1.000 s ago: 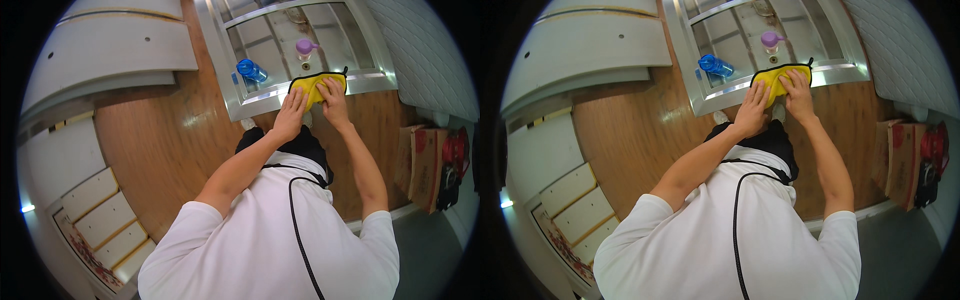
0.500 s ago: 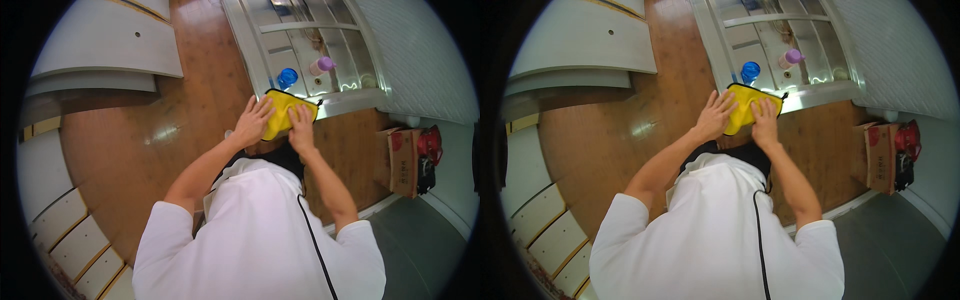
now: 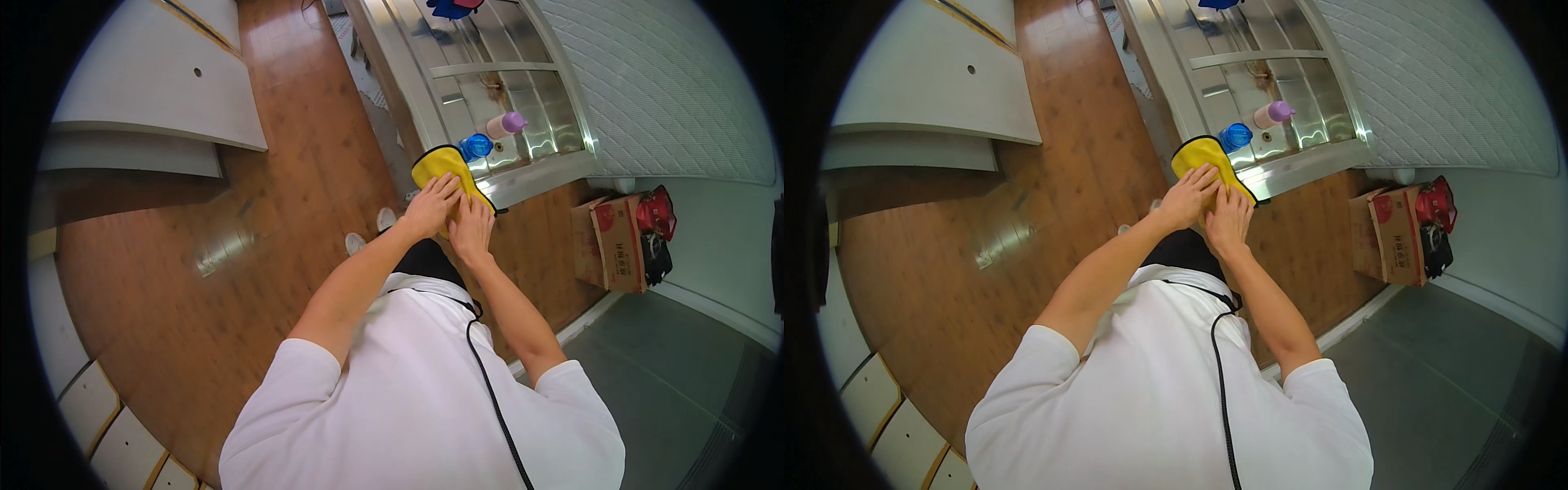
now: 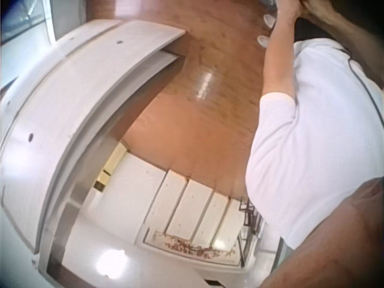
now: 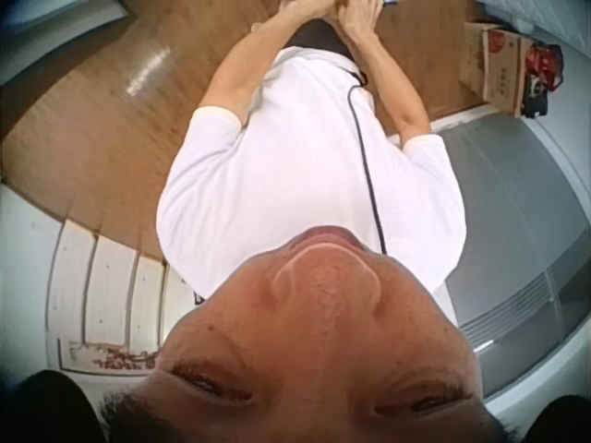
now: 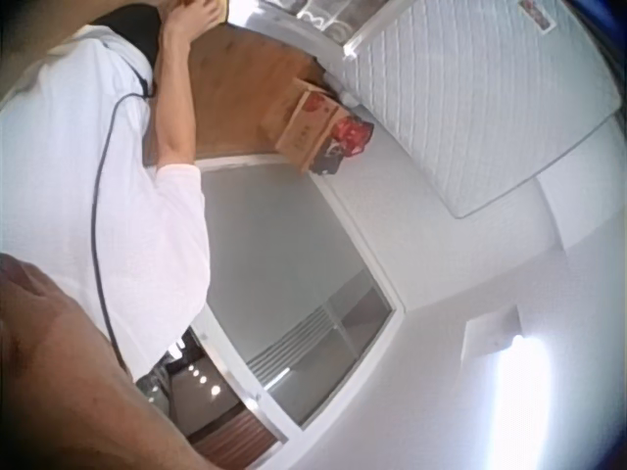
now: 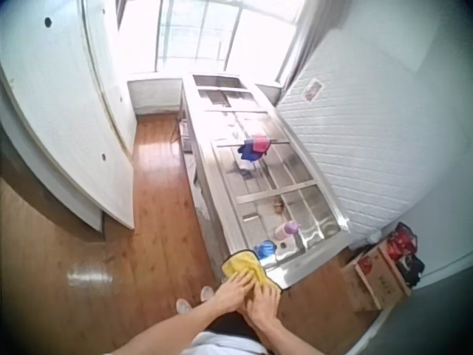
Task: The person repeatedly wipes a stainless steel countertop with a yellow cloth. They move the cloth back and forth across the surface, covering different areas in a repetitive pattern.
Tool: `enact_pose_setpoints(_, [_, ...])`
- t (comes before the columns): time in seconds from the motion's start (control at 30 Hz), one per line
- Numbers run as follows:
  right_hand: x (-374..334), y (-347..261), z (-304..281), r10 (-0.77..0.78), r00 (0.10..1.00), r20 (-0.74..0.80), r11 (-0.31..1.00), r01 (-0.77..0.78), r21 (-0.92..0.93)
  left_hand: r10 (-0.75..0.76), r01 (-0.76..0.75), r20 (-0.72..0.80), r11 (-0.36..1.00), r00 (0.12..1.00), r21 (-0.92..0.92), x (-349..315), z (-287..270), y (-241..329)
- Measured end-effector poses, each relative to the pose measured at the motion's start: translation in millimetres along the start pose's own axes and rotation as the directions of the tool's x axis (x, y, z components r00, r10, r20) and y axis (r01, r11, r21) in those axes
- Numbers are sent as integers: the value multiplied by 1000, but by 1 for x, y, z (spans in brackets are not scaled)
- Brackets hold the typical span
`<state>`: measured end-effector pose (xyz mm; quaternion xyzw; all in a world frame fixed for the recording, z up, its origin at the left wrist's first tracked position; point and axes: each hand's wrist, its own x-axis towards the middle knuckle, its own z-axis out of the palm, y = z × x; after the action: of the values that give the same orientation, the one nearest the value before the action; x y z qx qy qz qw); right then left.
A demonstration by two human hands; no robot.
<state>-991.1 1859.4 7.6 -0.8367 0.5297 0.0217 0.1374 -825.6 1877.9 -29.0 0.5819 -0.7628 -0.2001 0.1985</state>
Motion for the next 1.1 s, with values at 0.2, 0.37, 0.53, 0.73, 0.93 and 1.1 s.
enact_pose_setpoints(0.2, [20,-9,23,-101,979,-180,992,113,57,145,-155,143,986,979,59,26,-25,-44])
enact_pose_setpoints(0.37, [67,-41,50,25,964,-266,1000,-28,-8,190,-181,120,980,974,-79,48,-49,-89])
enact_pose_setpoints(0.53, [157,-79,44,28,960,-277,999,-14,53,78,-102,197,988,977,117,90,-94,-151])
enact_pose_setpoints(0.73, [221,-109,32,63,951,-304,984,-8,180,-43,40,21,990,999,134,124,-128,-202])
enact_pose_setpoints(0.93, [164,-80,18,113,991,-76,945,-84,316,251,-300,315,947,915,117,108,-121,-168])
enact_pose_setpoints(1.1, [180,-89,9,119,989,-88,928,-80,363,206,-283,360,943,910,174,146,-137,-176])
